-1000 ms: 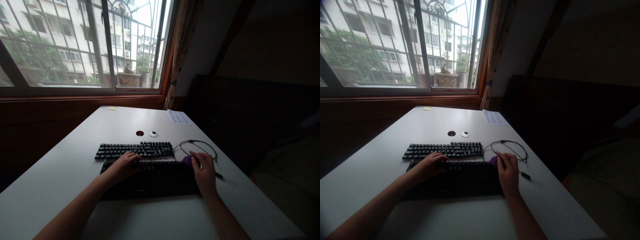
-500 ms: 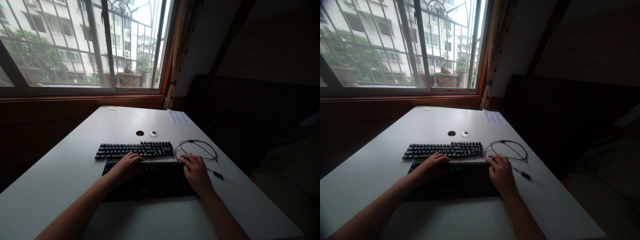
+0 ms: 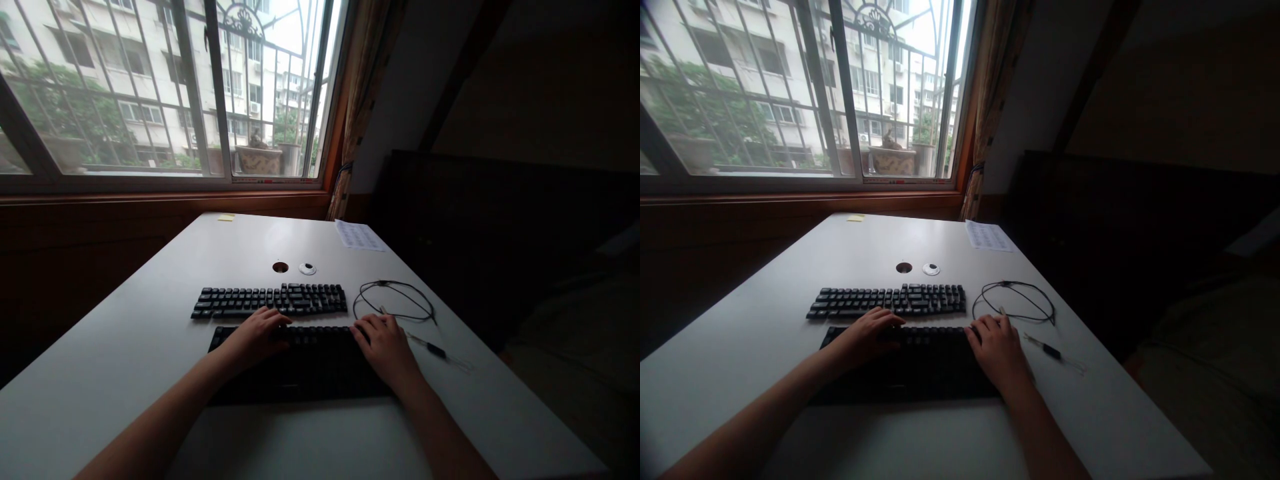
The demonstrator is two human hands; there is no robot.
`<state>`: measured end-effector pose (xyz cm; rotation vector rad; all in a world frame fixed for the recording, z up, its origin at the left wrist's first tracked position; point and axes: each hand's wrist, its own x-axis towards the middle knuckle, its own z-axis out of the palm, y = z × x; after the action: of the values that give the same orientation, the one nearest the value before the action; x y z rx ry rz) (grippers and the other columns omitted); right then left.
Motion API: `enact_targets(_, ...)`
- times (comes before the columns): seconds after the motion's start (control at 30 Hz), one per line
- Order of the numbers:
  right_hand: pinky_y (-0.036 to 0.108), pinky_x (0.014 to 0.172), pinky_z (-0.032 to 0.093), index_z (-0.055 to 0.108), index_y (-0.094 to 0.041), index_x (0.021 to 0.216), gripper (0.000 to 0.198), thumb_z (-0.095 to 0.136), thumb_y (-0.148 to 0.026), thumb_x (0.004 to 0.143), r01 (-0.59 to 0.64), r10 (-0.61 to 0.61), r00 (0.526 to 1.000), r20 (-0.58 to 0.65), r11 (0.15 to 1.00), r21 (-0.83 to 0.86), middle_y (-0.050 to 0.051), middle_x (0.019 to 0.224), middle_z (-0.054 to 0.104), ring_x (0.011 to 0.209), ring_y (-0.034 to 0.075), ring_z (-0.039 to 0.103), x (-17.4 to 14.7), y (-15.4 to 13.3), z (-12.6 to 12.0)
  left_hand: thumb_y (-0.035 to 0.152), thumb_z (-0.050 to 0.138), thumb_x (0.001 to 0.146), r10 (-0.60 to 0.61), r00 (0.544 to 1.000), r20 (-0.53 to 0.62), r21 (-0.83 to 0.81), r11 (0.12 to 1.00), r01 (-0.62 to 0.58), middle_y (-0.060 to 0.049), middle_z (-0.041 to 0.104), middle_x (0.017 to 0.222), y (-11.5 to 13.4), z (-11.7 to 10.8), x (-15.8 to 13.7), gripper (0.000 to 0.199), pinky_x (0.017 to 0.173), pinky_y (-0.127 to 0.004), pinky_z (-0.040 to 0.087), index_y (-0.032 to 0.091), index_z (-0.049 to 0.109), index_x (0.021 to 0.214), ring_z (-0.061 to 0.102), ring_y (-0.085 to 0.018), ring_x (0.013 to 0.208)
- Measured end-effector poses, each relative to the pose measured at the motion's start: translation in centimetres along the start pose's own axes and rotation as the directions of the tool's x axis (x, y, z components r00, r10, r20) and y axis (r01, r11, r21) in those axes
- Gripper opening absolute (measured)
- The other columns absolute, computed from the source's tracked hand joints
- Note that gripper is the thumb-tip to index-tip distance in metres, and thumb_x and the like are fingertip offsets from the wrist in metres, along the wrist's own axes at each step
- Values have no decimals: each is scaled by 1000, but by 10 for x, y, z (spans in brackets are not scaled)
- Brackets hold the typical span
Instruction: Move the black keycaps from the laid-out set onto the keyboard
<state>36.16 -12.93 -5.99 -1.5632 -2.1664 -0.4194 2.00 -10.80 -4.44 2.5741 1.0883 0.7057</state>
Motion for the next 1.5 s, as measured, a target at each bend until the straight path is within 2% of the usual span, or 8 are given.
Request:
enact_targets(0.17,45,78,47,71,-29,101,22,55,-43,97,-8,9,1000,8,999,-35,7,106,69,96,30,53,-1,1,0,25,75,86,4,1000,-22,-40,999,-4,-7,68,111,-2,1,0,34,90,-37,52,22,63,118,62,-24,103)
enact_targets(0.27,44,78,47,70,-29,105,23,54,-43,98,-4,3,1000,-10,1000,-22,7,106,68,96,29,53,-2,3,1,28,67,92,-22,999,-48,-60,998,19,-6,68,104,-6,-5,5,21,82,-31,53,21,66,112,65,-20,92)
enact_targets(0.4,43,77,46,70,-29,110,23,55,-41,97,-20,20,999,-50,1000,4,7,104,68,95,29,52,-2,7,3,22,60,94,-75,992,-98,161,983,90,-6,70,93,-16,-28,26,13,79,-31,50,21,73,95,63,-20,84)
enact_targets(0.57,46,88,41,73,-26,100,20,56,-36,96,-80,79,989,-128,997,-1,7,103,68,102,30,49,1,10,-1,19,61,91,-125,986,-113,237,960,149,-8,73,93,-40,-49,61,16,82,-36,47,20,77,92,60,-23,84)
enact_targets(0.7,46,90,39,73,-23,94,22,54,-35,97,-104,103,979,-175,995,2,7,100,68,103,30,48,2,14,-3,21,66,87,-161,984,-74,263,949,175,-8,74,91,-58,-42,85,15,84,-36,46,22,80,83,60,-23,84)
enact_targets(0.9,44,89,38,74,-22,96,26,51,-35,98,-117,127,977,-169,991,69,8,99,68,101,28,50,1,18,-1,32,71,86,-178,983,-40,262,948,182,-7,75,97,-75,-25,106,12,88,-35,44,26,81,85,60,-25,90)
enact_targets(1.07,45,89,39,73,-22,97,26,50,-34,99,-105,122,981,-153,988,116,8,98,68,99,27,51,1,18,0,38,74,84,-189,982,-23,263,946,189,-6,74,97,-84,-20,111,13,84,-34,43,27,82,85,59,-26,92)
enact_targets(1.5,44,89,41,73,-23,98,25,50,-33,99,-99,123,980,-156,984,150,8,99,67,96,27,50,2,15,-4,30,77,81,-188,982,-30,204,960,190,-5,75,103,-101,-6,120,7,85,-32,45,25,80,78,58,-26,97)
